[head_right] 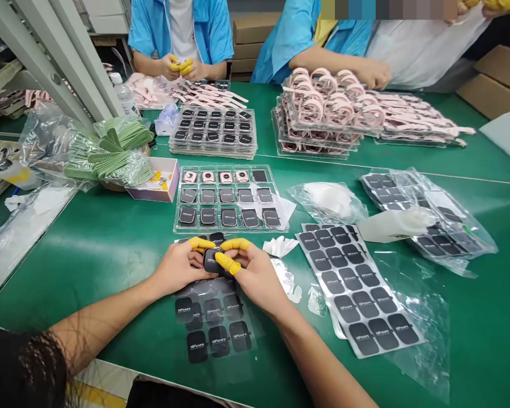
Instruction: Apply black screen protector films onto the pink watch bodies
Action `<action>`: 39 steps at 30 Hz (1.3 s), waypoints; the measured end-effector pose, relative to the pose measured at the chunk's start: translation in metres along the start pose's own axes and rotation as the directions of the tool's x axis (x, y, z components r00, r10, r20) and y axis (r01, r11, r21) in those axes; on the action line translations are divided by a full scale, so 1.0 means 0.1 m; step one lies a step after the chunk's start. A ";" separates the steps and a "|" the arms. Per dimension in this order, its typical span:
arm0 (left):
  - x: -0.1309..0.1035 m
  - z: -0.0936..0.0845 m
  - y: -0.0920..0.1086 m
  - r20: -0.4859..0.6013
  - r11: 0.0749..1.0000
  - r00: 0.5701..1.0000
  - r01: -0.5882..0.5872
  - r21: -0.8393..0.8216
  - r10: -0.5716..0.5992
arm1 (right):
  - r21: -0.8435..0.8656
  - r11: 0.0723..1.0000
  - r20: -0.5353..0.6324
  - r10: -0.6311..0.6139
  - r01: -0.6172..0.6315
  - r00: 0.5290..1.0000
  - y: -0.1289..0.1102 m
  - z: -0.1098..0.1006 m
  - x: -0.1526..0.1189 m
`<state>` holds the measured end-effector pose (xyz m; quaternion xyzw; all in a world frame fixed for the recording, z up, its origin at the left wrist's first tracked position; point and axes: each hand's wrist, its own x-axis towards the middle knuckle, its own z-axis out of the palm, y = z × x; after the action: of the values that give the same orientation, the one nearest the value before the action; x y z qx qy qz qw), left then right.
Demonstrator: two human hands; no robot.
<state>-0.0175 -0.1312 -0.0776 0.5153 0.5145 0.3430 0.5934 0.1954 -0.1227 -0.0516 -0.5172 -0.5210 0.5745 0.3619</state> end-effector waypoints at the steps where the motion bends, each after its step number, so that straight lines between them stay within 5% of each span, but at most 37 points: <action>1: -0.01 0.00 0.01 0.002 1.000 1.000 0.001 0.002 -0.001 | 0.028 0.999 -0.014 0.040 -0.040 0.999 0.07 0.03 0.05; 5: -0.02 0.01 0.05 -0.003 0.998 1.000 -0.007 0.058 0.008 | 0.152 0.975 -0.026 0.168 -0.162 0.986 0.24 0.09 0.08; 10: -0.02 0.02 0.08 -0.014 0.989 1.000 0.015 0.146 -0.013 | 0.213 0.951 -0.035 0.238 -0.225 0.971 0.19 0.10 0.07; 16: -0.02 0.03 0.09 -0.033 0.968 0.999 0.035 0.250 -0.027 | 0.197 0.951 -0.047 0.253 -0.239 0.966 0.18 0.09 0.07; 39: -0.04 0.03 0.07 -0.025 0.975 1.000 0.021 0.221 -0.016 | 0.189 0.966 -0.078 0.193 -0.175 0.978 0.27 0.12 0.07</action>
<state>-0.0144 -0.1338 -0.0703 0.5693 0.5610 0.2842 0.5295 0.1859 -0.1243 -0.0799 -0.5552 -0.3986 0.6251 0.3769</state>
